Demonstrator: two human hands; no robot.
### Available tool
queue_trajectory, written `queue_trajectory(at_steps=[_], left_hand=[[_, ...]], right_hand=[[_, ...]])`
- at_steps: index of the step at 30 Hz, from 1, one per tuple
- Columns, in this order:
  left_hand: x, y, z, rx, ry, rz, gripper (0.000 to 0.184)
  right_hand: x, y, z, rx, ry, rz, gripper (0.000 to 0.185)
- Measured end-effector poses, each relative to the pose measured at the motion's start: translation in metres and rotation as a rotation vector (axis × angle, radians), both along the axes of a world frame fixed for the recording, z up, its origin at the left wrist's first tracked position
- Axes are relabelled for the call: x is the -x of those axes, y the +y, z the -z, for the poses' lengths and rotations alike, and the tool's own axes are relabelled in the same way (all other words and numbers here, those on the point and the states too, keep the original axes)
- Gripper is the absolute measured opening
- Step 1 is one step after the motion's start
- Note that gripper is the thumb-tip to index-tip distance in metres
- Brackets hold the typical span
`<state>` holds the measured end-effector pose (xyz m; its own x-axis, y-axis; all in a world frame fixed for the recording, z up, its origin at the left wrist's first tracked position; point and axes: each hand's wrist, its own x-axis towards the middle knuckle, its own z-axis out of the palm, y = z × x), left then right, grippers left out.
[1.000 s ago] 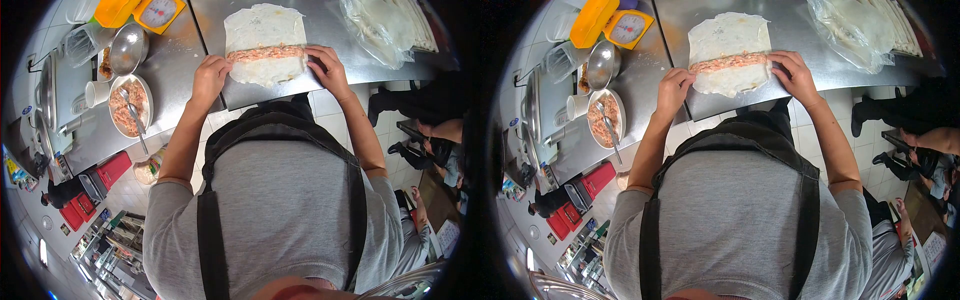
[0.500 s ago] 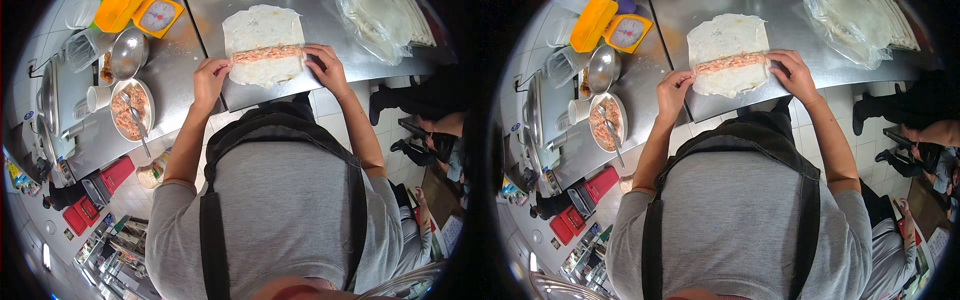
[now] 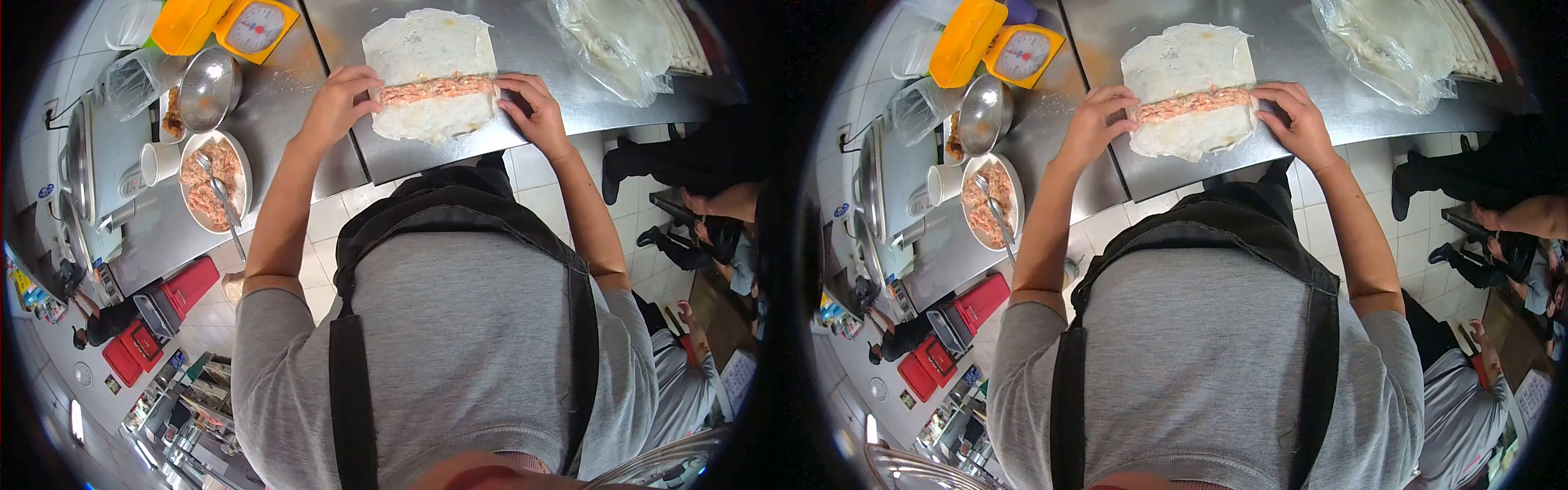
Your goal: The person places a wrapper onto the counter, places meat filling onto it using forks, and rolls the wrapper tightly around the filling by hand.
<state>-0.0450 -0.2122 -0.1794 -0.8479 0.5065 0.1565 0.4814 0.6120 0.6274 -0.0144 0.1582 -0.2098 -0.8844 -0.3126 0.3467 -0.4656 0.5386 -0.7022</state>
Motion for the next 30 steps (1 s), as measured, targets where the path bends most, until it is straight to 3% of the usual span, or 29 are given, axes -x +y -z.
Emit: queue_trajectory(at_steps=[6,18,21,23,27,30], left_hand=[[0.015,-0.004,-0.001,0.118,-0.047,0.131,0.039],[0.014,-0.003,-0.006,0.137,-0.023,0.126,0.04],[0.013,-0.007,-0.006,0.051,-0.217,0.034,0.039],[0.014,-0.009,0.013,-0.016,-0.212,0.051,0.037],[0.009,-0.01,-0.003,0.079,-0.012,0.071,0.033],[0.005,-0.039,-0.036,0.057,0.193,-0.219,0.024]], right_hand=[[0.001,0.001,0.0,-0.004,0.012,-0.004,0.035],[0.001,0.001,0.001,0.019,-0.003,-0.006,0.035],[0.0,0.001,0.001,0.025,0.006,-0.007,0.036],[-0.002,0.002,0.002,0.013,-0.012,0.015,0.037],[0.0,0.001,0.006,-0.015,-0.013,0.014,0.039],[-0.002,-0.002,-0.001,-0.002,-0.037,0.026,0.036]])
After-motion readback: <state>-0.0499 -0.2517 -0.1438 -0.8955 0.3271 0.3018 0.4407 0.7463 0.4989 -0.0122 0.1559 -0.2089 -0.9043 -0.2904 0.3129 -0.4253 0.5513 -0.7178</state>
